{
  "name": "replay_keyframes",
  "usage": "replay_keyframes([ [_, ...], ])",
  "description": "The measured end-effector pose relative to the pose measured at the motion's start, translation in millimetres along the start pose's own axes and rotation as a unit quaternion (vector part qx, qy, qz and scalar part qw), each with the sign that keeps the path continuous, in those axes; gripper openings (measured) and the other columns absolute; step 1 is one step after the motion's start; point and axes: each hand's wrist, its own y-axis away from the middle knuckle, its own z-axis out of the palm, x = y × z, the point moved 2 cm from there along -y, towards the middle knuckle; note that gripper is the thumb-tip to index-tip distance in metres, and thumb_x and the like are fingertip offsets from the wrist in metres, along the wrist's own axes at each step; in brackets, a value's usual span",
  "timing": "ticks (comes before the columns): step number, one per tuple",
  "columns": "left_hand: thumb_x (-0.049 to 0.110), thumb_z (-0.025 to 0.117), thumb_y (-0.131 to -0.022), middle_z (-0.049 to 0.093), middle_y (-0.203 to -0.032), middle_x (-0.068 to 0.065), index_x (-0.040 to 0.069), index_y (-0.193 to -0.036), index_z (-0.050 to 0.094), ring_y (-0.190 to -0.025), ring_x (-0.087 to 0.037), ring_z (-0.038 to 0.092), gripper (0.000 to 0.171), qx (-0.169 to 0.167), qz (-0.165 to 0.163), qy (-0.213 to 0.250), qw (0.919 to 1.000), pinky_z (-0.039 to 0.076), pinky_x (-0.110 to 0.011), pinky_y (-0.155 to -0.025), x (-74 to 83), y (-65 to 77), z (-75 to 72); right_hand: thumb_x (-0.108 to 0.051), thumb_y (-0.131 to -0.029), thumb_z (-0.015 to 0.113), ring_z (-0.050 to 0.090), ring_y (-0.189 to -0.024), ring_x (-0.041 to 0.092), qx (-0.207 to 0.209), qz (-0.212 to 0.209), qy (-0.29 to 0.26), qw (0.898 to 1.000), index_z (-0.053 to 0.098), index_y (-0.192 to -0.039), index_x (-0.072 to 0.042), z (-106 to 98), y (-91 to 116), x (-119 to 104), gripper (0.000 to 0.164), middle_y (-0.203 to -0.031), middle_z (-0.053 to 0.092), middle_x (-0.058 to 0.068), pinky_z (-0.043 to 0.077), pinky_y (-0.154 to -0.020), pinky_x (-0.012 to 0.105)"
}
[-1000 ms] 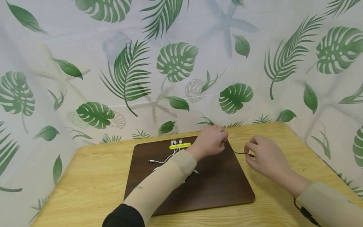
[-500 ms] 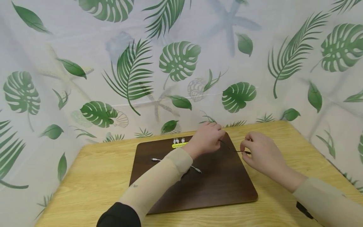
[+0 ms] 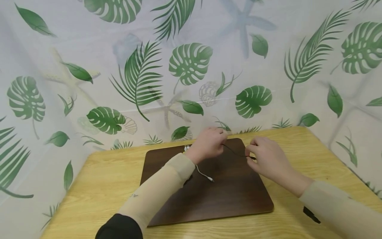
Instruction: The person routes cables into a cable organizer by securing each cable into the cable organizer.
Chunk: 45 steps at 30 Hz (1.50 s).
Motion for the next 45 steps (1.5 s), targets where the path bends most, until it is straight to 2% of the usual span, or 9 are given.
replay_keyframes([
  [4,0.025,0.065,-0.099,0.069,-0.104,0.009,0.026,-0.114,0.071,-0.102,-0.013,0.068,0.016,-0.011,-0.005,-0.011,0.9999,0.052,-0.032,-0.09,-5.4,0.8,2.8,-0.008,-0.069,0.091,0.06,-0.076,0.023,-0.005,0.0,0.002,1.0,0.072,-0.076,-0.017,2,-6,-4,0.022,-0.084,0.062,0.003,0.053,-0.066,0.044],
  [11,0.02,0.065,-0.095,0.069,-0.098,0.007,0.024,-0.098,0.068,-0.099,-0.014,0.069,0.006,-0.005,-0.025,0.001,0.9997,0.052,-0.034,-0.086,-14.3,7.4,3.4,-0.007,-0.071,0.091,0.058,-0.073,0.021,-0.016,0.01,-0.008,1.0,0.07,-0.074,-0.018,7,-15,-11,0.024,-0.082,0.061,0.001,0.051,-0.065,0.043],
  [16,0.017,0.066,-0.093,0.07,-0.094,0.005,0.021,-0.094,0.066,-0.091,-0.015,0.069,0.004,0.005,-0.033,0.012,0.9994,0.055,-0.032,-0.078,-20.8,12.2,5.0,-0.006,-0.071,0.091,0.056,-0.072,0.021,-0.018,0.007,-0.011,1.0,0.069,-0.074,-0.018,12,-20,-14,0.025,-0.08,0.06,0.001,0.05,-0.066,0.042],
  [21,0.014,0.065,-0.093,0.069,-0.093,0.003,0.019,-0.093,0.066,-0.086,-0.016,0.07,0.006,0.006,-0.036,0.017,0.9992,0.056,-0.032,-0.073,-28.1,16.9,6.4,-0.006,-0.073,0.089,0.052,-0.071,0.019,-0.032,0.007,-0.013,0.999,0.069,-0.076,-0.018,18,-27,-20,0.023,-0.08,0.057,0.0,0.046,-0.065,0.039],
  [25,0.015,0.067,-0.091,0.071,-0.094,0.002,0.018,-0.094,0.069,-0.089,-0.019,0.072,0.005,0.014,-0.041,0.008,0.999,0.058,-0.035,-0.076,-33.8,20.9,7.5,-0.005,-0.075,0.089,0.055,-0.073,0.021,-0.041,0.007,-0.021,0.999,0.071,-0.078,-0.016,22,-33,-25,0.021,-0.081,0.059,0.002,0.048,-0.066,0.041],
  [31,0.016,0.07,-0.091,0.069,-0.092,0.003,0.02,-0.092,0.069,-0.086,-0.017,0.072,0.004,0.015,-0.053,0.002,0.9985,0.058,-0.034,-0.071,-40.9,27.1,8.7,-0.005,-0.076,0.087,0.058,-0.075,0.024,-0.048,0.004,-0.027,0.998,0.07,-0.079,-0.014,30,-41,-30,0.02,-0.082,0.061,0.003,0.051,-0.07,0.044],
  [37,0.015,0.069,-0.093,0.068,-0.091,0.004,0.02,-0.091,0.068,-0.083,-0.016,0.069,0.005,0.001,-0.063,0.01,0.998,0.056,-0.032,-0.072,-50.0,32.6,13.8,-0.006,-0.076,0.087,0.058,-0.075,0.025,-0.047,0.003,-0.028,0.998,0.069,-0.077,-0.014,39,-48,-35,0.02,-0.082,0.061,0.004,0.051,-0.069,0.044],
  [45,0.014,0.067,-0.093,0.069,-0.091,0.003,0.02,-0.092,0.072,-0.082,-0.016,0.07,0.008,0.007,-0.066,0.012,0.9977,0.057,-0.033,-0.071,-57.8,39.2,15.6,-0.006,-0.075,0.086,0.061,-0.077,0.028,-0.038,0.001,-0.029,0.999,0.069,-0.077,-0.014,46,-54,-39,0.019,-0.083,0.061,0.005,0.052,-0.071,0.047],
])
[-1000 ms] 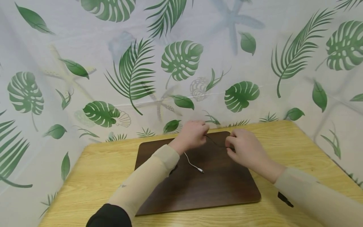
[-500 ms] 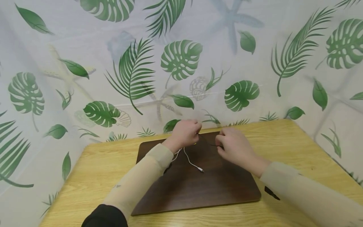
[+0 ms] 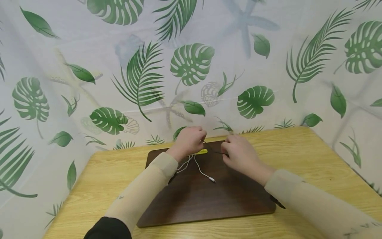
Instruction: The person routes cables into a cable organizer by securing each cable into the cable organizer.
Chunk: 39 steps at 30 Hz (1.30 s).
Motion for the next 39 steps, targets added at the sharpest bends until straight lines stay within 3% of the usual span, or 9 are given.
replay_keyframes([
  [13,0.017,0.069,-0.099,0.072,-0.093,0.002,0.019,-0.096,0.075,-0.084,-0.019,0.072,0.007,-0.009,0.0,-0.01,0.9999,0.059,-0.034,-0.076,-1.6,6.8,1.9,-0.008,-0.077,0.087,0.06,-0.078,0.027,-0.024,0.015,0.003,1.0,0.07,-0.079,-0.013,13,0,-1,0.018,-0.084,0.062,0.005,0.053,-0.071,0.045],
  [22,0.015,0.069,-0.098,0.074,-0.091,0.004,0.02,-0.094,0.075,-0.082,-0.018,0.073,0.009,0.014,0.006,-0.019,0.9997,0.059,-0.034,-0.074,-2.4,10.8,9.4,-0.01,-0.078,0.087,0.059,-0.077,0.025,-0.045,0.024,0.009,0.999,0.071,-0.08,-0.014,17,3,-4,0.016,-0.084,0.061,0.004,0.053,-0.071,0.044],
  [29,0.015,0.073,-0.095,0.075,-0.088,0.005,0.019,-0.089,0.072,-0.08,-0.017,0.074,0.007,0.007,0.012,0.002,0.9999,0.059,-0.034,-0.075,-0.3,12.7,12.6,-0.009,-0.08,0.086,0.059,-0.078,0.025,-0.054,0.028,0.008,0.998,0.071,-0.08,-0.015,18,8,-3,0.016,-0.085,0.062,0.004,0.053,-0.071,0.043],
  [39,0.016,0.079,-0.09,0.073,-0.081,0.005,0.019,-0.084,0.072,-0.078,-0.017,0.074,0.01,0.057,0.031,-0.027,0.9975,0.059,-0.034,-0.073,1.6,14.1,13.0,-0.01,-0.079,0.087,0.059,-0.077,0.024,-0.057,0.024,0.009,0.998,0.071,-0.079,-0.015,22,10,-4,0.017,-0.084,0.062,0.003,0.053,-0.069,0.043],
])
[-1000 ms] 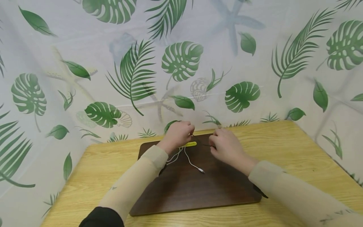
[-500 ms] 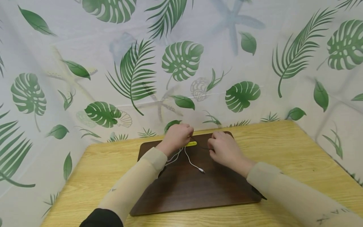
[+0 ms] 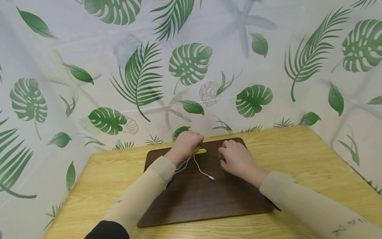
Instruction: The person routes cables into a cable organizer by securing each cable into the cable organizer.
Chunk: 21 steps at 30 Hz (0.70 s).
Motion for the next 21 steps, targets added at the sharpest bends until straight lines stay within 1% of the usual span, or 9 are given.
replay_keyframes([
  [3,0.015,0.077,-0.091,0.073,-0.083,0.005,0.019,-0.085,0.072,-0.079,-0.017,0.074,0.009,-0.017,-0.005,0.007,0.9998,0.059,-0.034,-0.074,0.2,0.2,1.8,-0.01,-0.08,0.086,0.058,-0.076,0.023,-0.006,0.0,0.0,1.0,0.07,-0.079,-0.015,1,-1,-2,0.016,-0.083,0.061,0.003,0.052,-0.07,0.042],
  [8,0.014,0.074,-0.09,0.072,-0.086,0.006,0.019,-0.09,0.07,-0.08,-0.016,0.072,0.006,-0.067,-0.008,0.027,0.9974,0.058,-0.034,-0.074,1.4,2.4,3.1,-0.008,-0.079,0.085,0.053,-0.074,0.02,-0.015,-0.005,-0.003,1.0,0.068,-0.077,-0.016,2,1,-4,0.019,-0.08,0.058,0.0,0.049,-0.069,0.041],
  [11,0.014,0.074,-0.09,0.072,-0.086,0.006,0.018,-0.091,0.07,-0.079,-0.016,0.071,0.005,-0.091,-0.009,0.04,0.995,0.057,-0.033,-0.074,1.9,5.2,4.2,-0.008,-0.079,0.086,0.051,-0.072,0.019,-0.026,-0.007,-0.006,1.0,0.066,-0.076,-0.017,2,4,-6,0.021,-0.079,0.057,-0.001,0.047,-0.068,0.039],
  [15,0.014,0.074,-0.091,0.072,-0.087,0.006,0.018,-0.092,0.071,-0.08,-0.016,0.07,0.006,-0.109,-0.011,0.054,0.9925,0.056,-0.033,-0.074,1.9,9.1,5.9,-0.01,-0.079,0.087,0.051,-0.073,0.018,-0.043,-0.006,-0.008,0.999,0.067,-0.077,-0.018,3,6,-9,0.022,-0.08,0.057,-0.001,0.048,-0.068,0.038],
  [21,0.014,0.073,-0.09,0.073,-0.092,0.008,0.02,-0.096,0.074,-0.085,-0.015,0.072,0.009,-0.129,-0.014,0.051,0.9902,0.057,-0.034,-0.074,0.8,11.7,8.1,-0.011,-0.077,0.088,0.053,-0.071,0.018,-0.055,-0.001,-0.009,0.998,0.066,-0.076,-0.018,5,8,-12,0.024,-0.079,0.058,-0.002,0.049,-0.065,0.038],
])
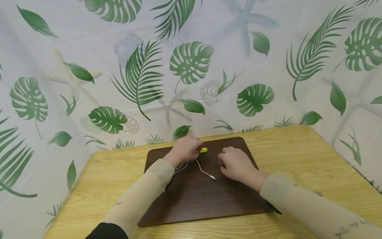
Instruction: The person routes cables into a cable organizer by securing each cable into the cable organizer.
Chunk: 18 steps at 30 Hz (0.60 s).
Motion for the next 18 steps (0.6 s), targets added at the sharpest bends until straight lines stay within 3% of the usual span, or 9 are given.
replay_keyframes([
  [9,0.01,0.071,-0.095,0.077,-0.104,0.006,0.02,-0.105,0.075,-0.096,-0.016,0.075,0.015,-0.003,-0.008,0.011,0.9999,0.06,-0.035,-0.081,0.2,-0.2,2.7,-0.012,-0.077,0.089,0.054,-0.07,0.016,-0.014,0.007,-0.008,1.0,0.067,-0.078,-0.018,3.6,5.8,-1.8,0.023,-0.079,0.06,-0.002,0.049,-0.064,0.037],
  [18,0.012,0.074,-0.095,0.077,-0.103,0.007,0.021,-0.103,0.077,-0.096,-0.016,0.076,0.012,0.001,-0.014,0.012,0.9998,0.06,-0.035,-0.082,-1.8,-0.8,5.7,-0.008,-0.077,0.087,0.057,-0.069,0.016,-0.001,0.001,-0.013,1.0,0.066,-0.077,-0.017,7.7,2.0,-8.1,0.022,-0.078,0.061,-0.002,0.051,-0.061,0.036],
])
